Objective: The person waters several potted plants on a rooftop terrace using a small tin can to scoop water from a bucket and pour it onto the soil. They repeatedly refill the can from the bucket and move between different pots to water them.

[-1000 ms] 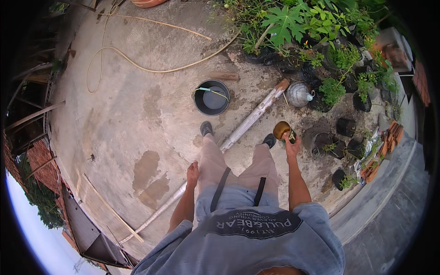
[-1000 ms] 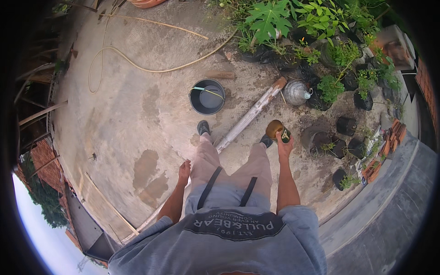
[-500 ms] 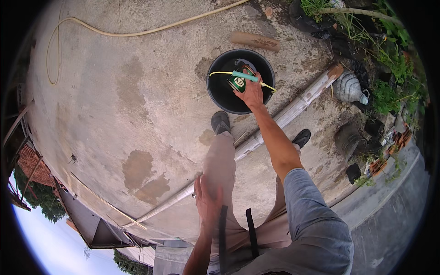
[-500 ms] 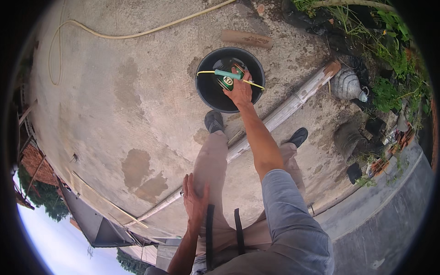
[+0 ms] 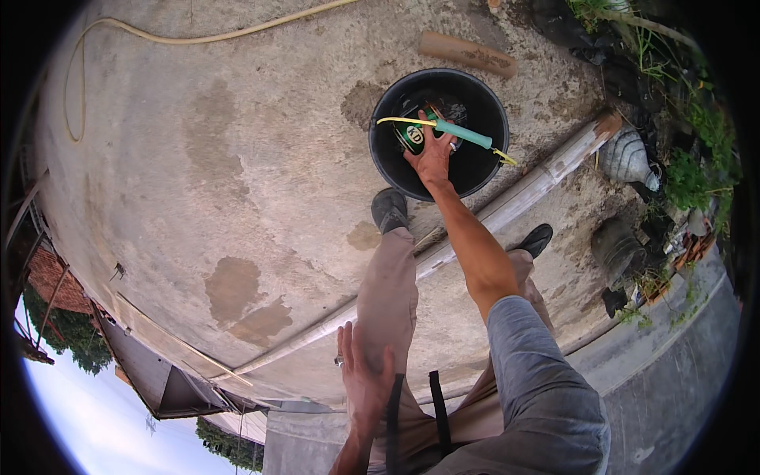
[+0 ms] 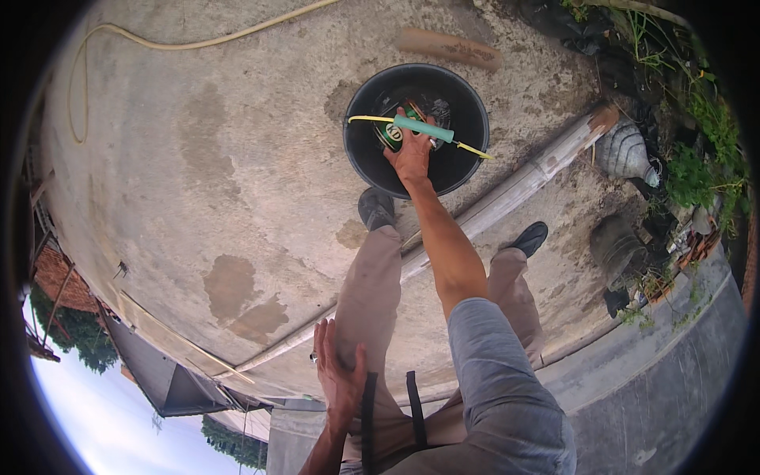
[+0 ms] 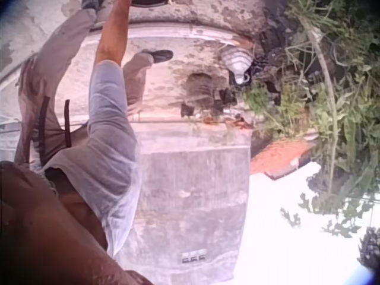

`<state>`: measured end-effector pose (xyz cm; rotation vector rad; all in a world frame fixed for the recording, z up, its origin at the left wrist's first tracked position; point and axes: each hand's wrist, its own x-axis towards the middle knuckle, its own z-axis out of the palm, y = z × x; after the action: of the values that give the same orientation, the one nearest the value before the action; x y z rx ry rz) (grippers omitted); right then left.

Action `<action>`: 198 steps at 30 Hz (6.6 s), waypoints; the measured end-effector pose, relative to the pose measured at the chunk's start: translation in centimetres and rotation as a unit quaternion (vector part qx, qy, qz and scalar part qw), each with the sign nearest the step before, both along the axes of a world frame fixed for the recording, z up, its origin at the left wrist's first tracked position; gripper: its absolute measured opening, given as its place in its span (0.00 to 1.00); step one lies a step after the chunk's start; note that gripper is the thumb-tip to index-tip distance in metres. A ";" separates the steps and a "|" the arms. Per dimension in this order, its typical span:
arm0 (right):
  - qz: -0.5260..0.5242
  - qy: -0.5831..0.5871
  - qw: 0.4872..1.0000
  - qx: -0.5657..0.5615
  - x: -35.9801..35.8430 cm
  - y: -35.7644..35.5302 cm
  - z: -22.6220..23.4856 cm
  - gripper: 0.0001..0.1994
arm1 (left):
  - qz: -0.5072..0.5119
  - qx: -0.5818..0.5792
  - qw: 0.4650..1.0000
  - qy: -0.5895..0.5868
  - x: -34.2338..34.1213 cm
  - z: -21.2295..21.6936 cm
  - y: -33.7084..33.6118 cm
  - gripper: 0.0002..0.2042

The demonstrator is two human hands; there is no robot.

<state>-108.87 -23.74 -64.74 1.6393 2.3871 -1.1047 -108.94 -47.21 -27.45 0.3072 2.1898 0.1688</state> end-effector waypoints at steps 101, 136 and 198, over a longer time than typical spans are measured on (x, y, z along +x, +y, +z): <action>-0.621 0.279 0.715 -0.163 44.7 84.1 64.9 0.58 | -0.019 0.268 0.904 -0.334 15.1 30.2 77.2 0.23; -0.656 0.066 0.743 -0.114 46.9 89.0 58.7 0.57 | 0.030 0.203 0.932 -0.299 9.9 28.3 75.0 0.29; -0.708 0.149 0.679 -0.123 46.1 89.5 58.0 0.58 | 0.038 0.194 0.925 -0.325 8.4 27.8 74.7 0.33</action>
<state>-62.75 65.81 -6.74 3.2999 0.4194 -1.6753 -100.53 27.48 0.39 0.3282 1.4943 0.6562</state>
